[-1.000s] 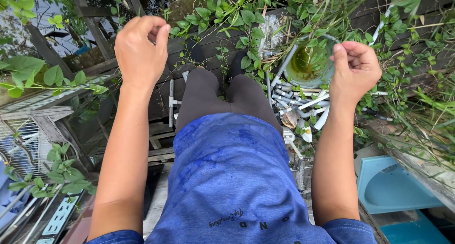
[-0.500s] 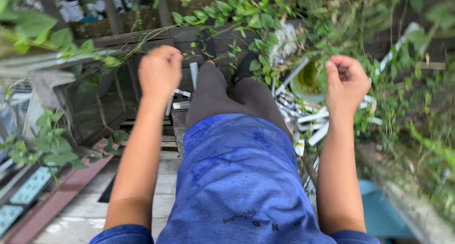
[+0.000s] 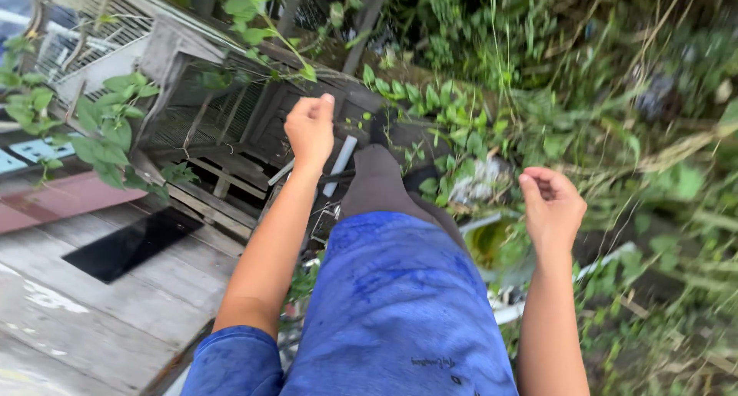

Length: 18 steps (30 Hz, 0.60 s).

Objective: Picking small green pods from a vine in a backyard setting

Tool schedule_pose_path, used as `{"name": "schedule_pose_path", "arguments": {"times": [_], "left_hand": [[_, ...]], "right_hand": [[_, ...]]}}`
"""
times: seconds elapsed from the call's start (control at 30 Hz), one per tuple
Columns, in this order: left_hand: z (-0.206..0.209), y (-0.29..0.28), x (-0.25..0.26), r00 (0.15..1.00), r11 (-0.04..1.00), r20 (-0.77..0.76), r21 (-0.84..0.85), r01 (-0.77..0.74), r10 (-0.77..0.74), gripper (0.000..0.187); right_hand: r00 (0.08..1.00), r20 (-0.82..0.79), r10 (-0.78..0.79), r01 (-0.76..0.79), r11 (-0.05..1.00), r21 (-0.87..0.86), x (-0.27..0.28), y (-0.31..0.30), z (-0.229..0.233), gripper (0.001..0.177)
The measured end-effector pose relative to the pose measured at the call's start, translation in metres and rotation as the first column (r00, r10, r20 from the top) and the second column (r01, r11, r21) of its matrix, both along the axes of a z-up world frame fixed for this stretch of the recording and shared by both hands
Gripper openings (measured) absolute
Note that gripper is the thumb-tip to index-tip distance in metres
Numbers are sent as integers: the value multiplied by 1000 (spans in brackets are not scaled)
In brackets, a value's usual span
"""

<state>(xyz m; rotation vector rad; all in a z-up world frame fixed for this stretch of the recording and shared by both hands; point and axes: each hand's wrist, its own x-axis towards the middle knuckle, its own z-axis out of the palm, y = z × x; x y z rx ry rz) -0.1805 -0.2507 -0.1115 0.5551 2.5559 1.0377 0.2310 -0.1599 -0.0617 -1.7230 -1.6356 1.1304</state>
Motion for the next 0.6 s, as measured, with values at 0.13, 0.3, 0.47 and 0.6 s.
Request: {"name": "schedule_pose_path", "arguments": {"times": [0.13, 0.3, 0.47, 0.6], "left_hand": [[-10, 16, -37, 966, 960, 14, 105, -258, 258, 21], [-48, 36, -65, 946, 950, 150, 85, -301, 287, 52], [-50, 51, -56, 947, 966, 226, 64, -249, 229, 46], [-53, 54, -49, 921, 982, 358, 45, -185, 157, 35]], "right_hand": [[981, -36, 192, -185, 974, 133, -51, 26, 25, 15], [872, 28, 488, -478, 841, 255, -120, 43, 68, 14], [785, 87, 613, -614, 751, 242, -163, 49, 85, 13], [691, 158, 705, -722, 671, 167, -185, 50, 88, 18]]}}
